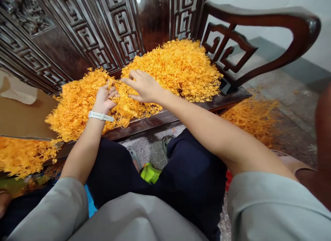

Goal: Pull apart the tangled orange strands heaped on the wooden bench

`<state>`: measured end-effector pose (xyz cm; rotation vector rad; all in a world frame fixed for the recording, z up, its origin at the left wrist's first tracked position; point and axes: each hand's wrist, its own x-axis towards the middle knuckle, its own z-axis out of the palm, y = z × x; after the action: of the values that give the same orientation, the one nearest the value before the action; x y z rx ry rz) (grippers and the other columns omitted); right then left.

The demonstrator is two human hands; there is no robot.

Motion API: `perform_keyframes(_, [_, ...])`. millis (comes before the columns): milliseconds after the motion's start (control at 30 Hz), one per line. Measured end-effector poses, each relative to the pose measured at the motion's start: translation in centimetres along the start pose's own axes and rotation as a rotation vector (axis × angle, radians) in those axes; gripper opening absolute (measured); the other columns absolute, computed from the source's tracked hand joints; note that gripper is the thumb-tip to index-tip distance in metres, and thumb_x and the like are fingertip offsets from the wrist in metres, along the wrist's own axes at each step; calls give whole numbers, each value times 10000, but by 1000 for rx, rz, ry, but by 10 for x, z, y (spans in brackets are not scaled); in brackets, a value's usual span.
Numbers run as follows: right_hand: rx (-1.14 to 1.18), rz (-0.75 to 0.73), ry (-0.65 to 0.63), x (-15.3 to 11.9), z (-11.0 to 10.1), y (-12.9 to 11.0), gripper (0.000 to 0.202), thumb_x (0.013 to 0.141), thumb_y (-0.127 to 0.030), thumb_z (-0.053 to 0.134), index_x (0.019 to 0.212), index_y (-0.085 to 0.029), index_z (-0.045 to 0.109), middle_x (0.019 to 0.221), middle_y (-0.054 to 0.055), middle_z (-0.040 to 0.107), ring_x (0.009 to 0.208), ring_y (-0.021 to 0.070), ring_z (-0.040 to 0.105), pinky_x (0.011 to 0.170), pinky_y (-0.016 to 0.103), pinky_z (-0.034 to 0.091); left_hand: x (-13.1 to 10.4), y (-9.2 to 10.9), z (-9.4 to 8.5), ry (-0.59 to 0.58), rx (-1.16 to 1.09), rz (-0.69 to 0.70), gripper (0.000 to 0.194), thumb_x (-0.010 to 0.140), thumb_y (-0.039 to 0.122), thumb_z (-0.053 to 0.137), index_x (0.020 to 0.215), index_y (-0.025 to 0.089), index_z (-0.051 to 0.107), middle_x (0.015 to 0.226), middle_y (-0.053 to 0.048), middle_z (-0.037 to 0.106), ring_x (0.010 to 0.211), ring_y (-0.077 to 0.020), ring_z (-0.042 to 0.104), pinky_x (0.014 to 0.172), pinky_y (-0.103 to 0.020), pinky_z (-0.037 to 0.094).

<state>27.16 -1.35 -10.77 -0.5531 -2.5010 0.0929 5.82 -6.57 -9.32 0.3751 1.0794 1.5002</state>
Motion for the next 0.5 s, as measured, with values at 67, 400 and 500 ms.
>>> perform_keyframes(67, [-53, -33, -15, 3, 3, -5, 580, 979, -446, 660, 1501, -233, 523, 1256, 140, 639, 1178, 330, 541, 999, 473, 461, -5, -4, 5, -18, 24, -29, 319, 1097, 308, 531, 797, 201, 528, 453, 113, 265, 326, -50, 207, 378, -174, 291])
perform_keyframes(400, [148, 128, 123, 18, 5, 1, 287, 1094, -387, 458, 1165, -217, 678, 1060, 99, 651, 1041, 266, 577, 906, 403, 458, -7, -5, 0, 102, 27, 12, 353, 1040, 324, 663, 800, 226, 422, 497, 120, 251, 349, -52, 197, 379, -173, 243])
perform_keyframes(500, [194, 136, 209, 25, 5, 2, 224, 1082, -341, 510, 1095, -197, 681, 1002, 84, 644, 1008, 250, 582, 933, 405, 460, 9, -6, -10, 182, 51, 32, 319, 1054, 315, 640, 838, 230, 422, 530, 120, 248, 360, -51, 178, 387, -175, 195])
